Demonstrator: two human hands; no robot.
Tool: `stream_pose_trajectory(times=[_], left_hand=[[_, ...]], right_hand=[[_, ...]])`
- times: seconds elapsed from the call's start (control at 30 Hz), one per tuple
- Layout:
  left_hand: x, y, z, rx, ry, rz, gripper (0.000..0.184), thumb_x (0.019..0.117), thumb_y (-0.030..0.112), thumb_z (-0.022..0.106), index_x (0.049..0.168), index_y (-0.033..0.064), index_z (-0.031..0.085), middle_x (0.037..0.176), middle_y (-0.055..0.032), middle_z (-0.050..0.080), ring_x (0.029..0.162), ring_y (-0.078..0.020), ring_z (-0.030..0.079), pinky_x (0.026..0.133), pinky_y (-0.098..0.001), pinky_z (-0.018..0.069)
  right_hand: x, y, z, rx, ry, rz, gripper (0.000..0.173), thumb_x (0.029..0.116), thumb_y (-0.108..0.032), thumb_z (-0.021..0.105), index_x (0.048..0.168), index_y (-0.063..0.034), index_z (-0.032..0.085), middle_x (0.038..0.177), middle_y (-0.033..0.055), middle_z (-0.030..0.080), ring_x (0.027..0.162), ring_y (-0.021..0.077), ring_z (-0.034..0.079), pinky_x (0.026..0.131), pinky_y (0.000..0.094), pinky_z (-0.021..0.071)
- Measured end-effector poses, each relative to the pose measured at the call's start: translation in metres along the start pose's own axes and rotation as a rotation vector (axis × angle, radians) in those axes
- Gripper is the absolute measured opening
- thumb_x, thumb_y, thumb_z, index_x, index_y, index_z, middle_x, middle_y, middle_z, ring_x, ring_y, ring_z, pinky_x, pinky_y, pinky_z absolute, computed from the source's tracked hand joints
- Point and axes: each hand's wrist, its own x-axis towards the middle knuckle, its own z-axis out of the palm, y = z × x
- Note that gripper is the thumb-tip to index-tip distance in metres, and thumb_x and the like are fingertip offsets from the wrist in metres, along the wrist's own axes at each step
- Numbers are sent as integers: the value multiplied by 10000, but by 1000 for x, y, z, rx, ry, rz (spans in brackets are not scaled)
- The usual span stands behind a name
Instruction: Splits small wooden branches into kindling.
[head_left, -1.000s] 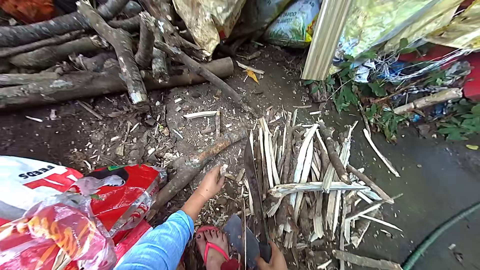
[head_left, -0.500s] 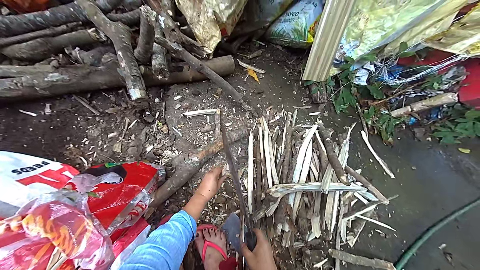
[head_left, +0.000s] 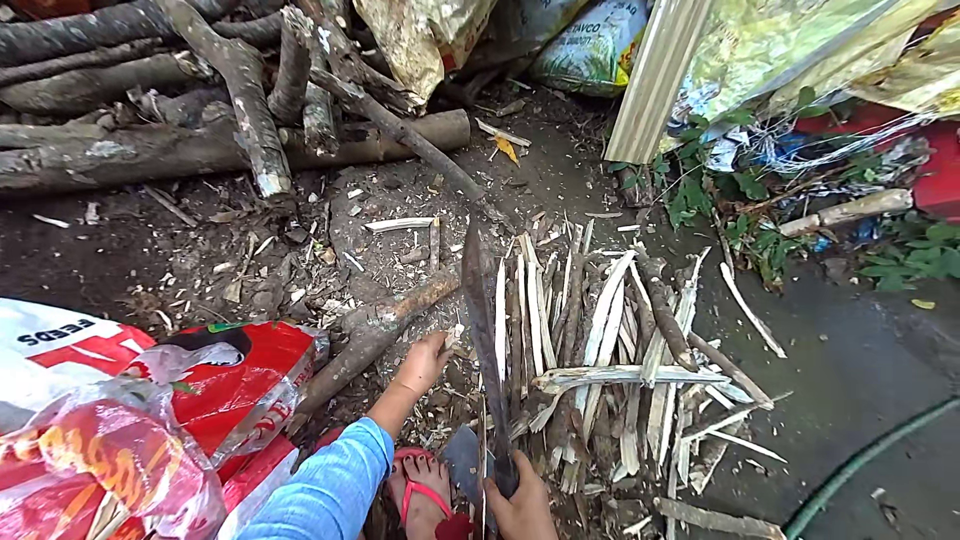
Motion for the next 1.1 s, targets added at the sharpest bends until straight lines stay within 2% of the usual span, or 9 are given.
stream_pose_trajectory(times=[0.1,0.27,0.43,0.5,0.57,0.67,0.83,0.93,1.1], left_hand=[[-3,1,1,14,9,24,338,1046,117,578,1272,-132,609,1190,-309,677,1144,-425,671,1065,-511,486],[-5,5,-3,27,-7,28,334,1050,115,569,1272,-132,607,1208,-309,672,1160,-419,665,1077,-505,476],[-15,29,-9,-21,223,232,289,989,29,606,1219,-137,660,1163,-301,707,1116,-435,696,1045,-514,511],[-11,31,-12,6,93,113,383,1004,79,622,1329,-123,596,1259,-308,667,1202,-429,654,1094,-509,469],[-4,29,-20,72,-138,-144,660,998,177,685,1543,-41,383,1471,-282,529,1359,-411,543,1165,-517,407],[-21,28,-49,186,-287,-340,851,957,239,745,1599,-14,248,1561,-279,418,1421,-428,468,1171,-573,387],[-114,18,-135,359,-735,-138,495,1047,261,625,1417,-56,538,1341,-299,613,1266,-451,590,1103,-626,411],[-190,3,-195,205,-872,-108,347,1053,233,599,1271,-30,663,1174,-222,704,1094,-354,678,1024,-572,483],[-301,-70,-249,-191,-487,-89,687,1001,652,415,1251,79,700,1234,-44,732,1156,-180,693,1043,-409,546]], right_hand=[[14,4,5,-113,-122,125,473,863,-112,731,1264,103,602,894,242,698,819,362,694,796,542,553],[13,3,6,-92,-143,141,477,857,-107,734,1262,105,599,888,236,689,811,344,684,791,524,549],[-1,2,3,-53,-15,20,435,827,-98,747,1178,129,626,834,229,688,746,324,689,739,508,570],[6,5,6,-106,-50,84,435,845,-117,738,1201,107,624,851,226,694,772,340,696,755,528,566],[21,9,9,-160,-138,191,456,881,-140,726,1268,70,609,920,225,705,851,351,701,817,540,556],[33,4,12,-230,-186,222,461,897,-156,714,1300,34,596,966,219,710,907,354,706,853,540,555],[24,-5,9,-132,-115,60,422,860,-123,721,1225,67,627,874,198,687,786,308,679,772,506,556],[6,-3,6,21,7,-88,450,802,-110,736,1194,93,643,826,174,681,714,249,661,716,456,561],[7,11,19,7,14,-16,464,860,-96,739,1254,113,610,951,261,695,869,360,690,839,535,557]])
